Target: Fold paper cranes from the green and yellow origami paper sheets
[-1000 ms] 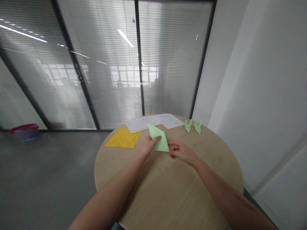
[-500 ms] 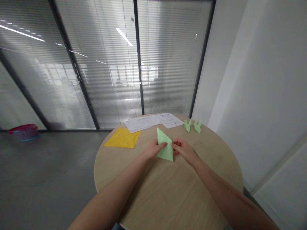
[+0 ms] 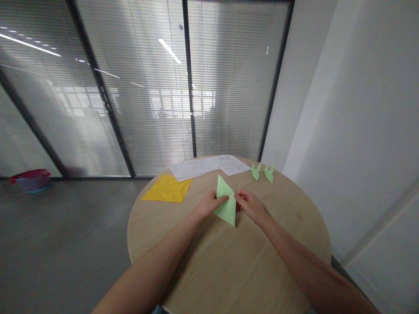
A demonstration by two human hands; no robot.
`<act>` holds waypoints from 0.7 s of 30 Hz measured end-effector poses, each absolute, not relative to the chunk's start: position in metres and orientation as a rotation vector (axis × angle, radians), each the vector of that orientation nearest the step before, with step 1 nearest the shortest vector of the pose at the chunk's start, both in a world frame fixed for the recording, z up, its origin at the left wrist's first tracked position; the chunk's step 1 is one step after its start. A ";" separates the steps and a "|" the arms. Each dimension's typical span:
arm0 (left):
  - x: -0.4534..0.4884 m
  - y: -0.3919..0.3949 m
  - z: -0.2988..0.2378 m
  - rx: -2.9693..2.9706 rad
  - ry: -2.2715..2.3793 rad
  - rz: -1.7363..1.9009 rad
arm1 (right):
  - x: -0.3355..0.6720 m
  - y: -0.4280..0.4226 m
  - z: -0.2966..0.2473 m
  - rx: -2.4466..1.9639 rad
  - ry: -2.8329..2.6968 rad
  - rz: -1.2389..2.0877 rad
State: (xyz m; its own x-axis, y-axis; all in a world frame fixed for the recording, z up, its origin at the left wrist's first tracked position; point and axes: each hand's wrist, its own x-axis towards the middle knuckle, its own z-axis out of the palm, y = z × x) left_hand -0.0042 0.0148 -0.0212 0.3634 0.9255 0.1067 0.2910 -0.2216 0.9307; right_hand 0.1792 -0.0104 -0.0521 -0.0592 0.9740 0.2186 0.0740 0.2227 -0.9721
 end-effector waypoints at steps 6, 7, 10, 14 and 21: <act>-0.006 0.024 -0.024 1.696 0.991 0.942 | 0.178 -0.010 -0.052 -1.130 -1.402 1.049; -0.006 0.024 -0.024 1.695 0.980 0.944 | 0.178 -0.011 -0.052 -1.129 -1.397 1.085; -0.006 0.022 -0.023 1.720 0.980 0.946 | 0.176 -0.013 -0.053 -1.098 -1.401 1.183; -0.005 0.020 -0.024 1.779 0.995 0.893 | 0.176 -0.013 -0.055 -1.053 -1.421 1.217; -0.008 0.024 -0.026 1.819 0.990 0.856 | 0.178 -0.012 -0.055 -1.058 -1.460 1.228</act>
